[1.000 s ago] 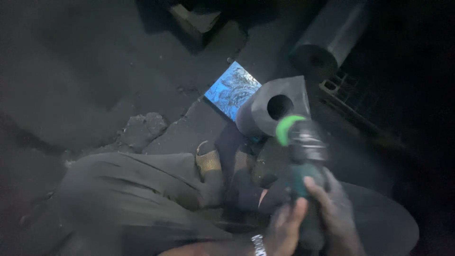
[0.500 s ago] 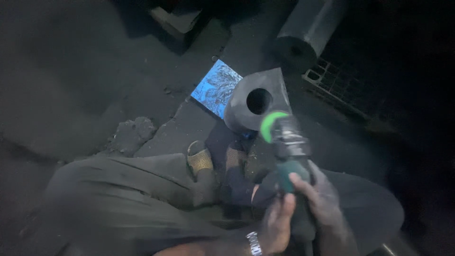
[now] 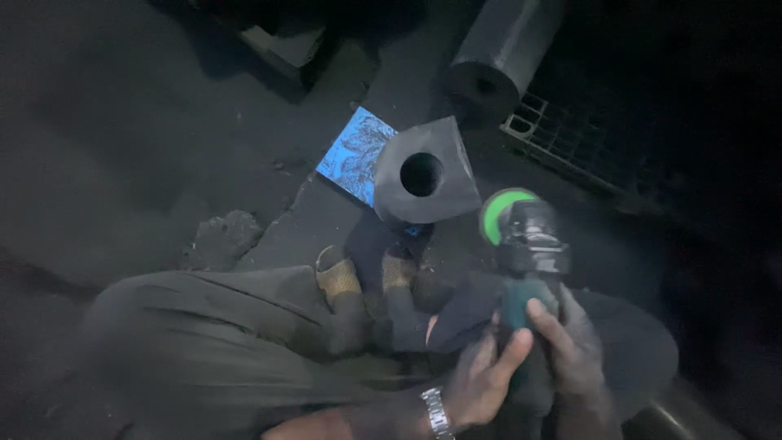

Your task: Grind edges of foam or rubber industrial components using an angle grinder.

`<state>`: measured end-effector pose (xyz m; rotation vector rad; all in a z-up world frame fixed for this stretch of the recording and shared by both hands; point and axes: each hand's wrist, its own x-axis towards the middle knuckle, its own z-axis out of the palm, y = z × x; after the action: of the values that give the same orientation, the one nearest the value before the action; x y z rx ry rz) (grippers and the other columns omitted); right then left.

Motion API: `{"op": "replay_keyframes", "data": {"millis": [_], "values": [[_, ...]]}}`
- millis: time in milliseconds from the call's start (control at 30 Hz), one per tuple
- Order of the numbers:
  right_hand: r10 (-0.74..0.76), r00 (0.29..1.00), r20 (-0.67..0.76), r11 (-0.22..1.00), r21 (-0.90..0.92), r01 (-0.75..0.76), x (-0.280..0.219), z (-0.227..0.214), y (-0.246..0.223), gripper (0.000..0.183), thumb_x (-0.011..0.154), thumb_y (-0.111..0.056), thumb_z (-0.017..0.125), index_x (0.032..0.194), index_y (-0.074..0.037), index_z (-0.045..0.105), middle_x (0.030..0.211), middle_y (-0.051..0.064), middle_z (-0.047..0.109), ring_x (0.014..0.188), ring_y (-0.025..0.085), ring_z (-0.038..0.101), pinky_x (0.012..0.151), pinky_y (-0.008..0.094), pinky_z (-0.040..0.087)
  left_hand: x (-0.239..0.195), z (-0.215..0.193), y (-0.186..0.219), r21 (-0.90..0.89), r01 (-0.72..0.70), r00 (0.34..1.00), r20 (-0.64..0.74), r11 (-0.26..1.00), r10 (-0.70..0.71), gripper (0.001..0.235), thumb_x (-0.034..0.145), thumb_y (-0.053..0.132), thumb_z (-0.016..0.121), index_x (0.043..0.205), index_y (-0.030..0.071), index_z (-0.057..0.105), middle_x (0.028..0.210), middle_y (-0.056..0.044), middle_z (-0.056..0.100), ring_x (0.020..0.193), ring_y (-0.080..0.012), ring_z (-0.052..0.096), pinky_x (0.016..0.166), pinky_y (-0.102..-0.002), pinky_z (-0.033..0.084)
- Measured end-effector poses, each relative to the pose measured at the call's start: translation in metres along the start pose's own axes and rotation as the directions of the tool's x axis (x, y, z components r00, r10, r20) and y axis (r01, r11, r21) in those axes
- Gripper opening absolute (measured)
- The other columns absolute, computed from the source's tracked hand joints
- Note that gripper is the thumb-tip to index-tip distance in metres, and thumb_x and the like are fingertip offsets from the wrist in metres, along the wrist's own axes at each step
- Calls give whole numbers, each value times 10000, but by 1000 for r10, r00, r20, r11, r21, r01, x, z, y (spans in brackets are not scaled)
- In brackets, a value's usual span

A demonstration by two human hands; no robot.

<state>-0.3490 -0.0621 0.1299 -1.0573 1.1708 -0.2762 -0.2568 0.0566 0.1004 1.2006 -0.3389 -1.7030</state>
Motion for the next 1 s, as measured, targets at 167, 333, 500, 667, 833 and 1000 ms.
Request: {"op": "replay_keyframes", "data": {"millis": [167, 333, 500, 667, 833, 1000], "values": [[69, 995, -69, 987, -143, -79, 15, 9, 8, 589, 813, -389, 705, 1243, 2, 609, 946, 196, 727, 820, 270, 733, 704, 415, 626, 0, -6, -10, 17, -158, 981, -113, 987, 159, 858, 993, 693, 383, 1483, -7, 456, 1302, -208, 651, 1231, -304, 630, 1050, -399, 469], [35, 998, -61, 991, -129, -42, 20, 13, 7, 612, 817, -399, 714, 1258, 8, 589, 973, 187, 721, 837, 268, 714, 701, 400, 611, 4, -8, -12, 16, -90, 992, -91, 996, 91, 793, 1006, 628, 358, 1400, -38, 530, 1153, -289, 706, 1105, -337, 690, 958, -407, 510], [231, 963, -141, 830, -488, -271, 25, 33, 16, 749, 719, -497, 747, 1332, -87, 615, 1085, 184, 721, 985, 280, 703, 860, 448, 561, -8, -8, -39, -257, -120, 975, -215, 959, 65, 702, 992, 569, 411, 1444, 44, 520, 1342, -190, 657, 1240, -295, 611, 1049, -380, 465], [214, 976, 26, 874, -452, -180, 27, 40, 9, 846, 670, -567, 756, 1358, -104, 588, 1142, 184, 723, 1035, 280, 721, 907, 430, 547, -11, -11, -53, -139, -296, 896, -382, 945, 224, 731, 1022, 577, 387, 1515, 38, 411, 1482, -181, 546, 1389, -290, 517, 1155, -374, 367], [170, 978, -120, 912, -357, -203, 21, 15, 8, 763, 718, -521, 726, 1316, -58, 632, 1085, 223, 737, 938, 326, 730, 818, 439, 572, 1, -5, -29, -318, -20, 994, -107, 948, -14, 873, 928, 683, 370, 1551, 72, 393, 1472, -201, 565, 1344, -315, 538, 1097, -392, 367], [81, 989, -123, 994, -68, -90, 14, 9, 3, 595, 868, -410, 664, 1284, 8, 590, 1016, 180, 704, 868, 269, 687, 728, 430, 560, 0, -5, 5, -79, -31, 996, -81, 996, 24, 944, 923, 718, 418, 1530, -3, 371, 1418, -253, 591, 1340, -339, 572, 1117, -415, 424]]}}
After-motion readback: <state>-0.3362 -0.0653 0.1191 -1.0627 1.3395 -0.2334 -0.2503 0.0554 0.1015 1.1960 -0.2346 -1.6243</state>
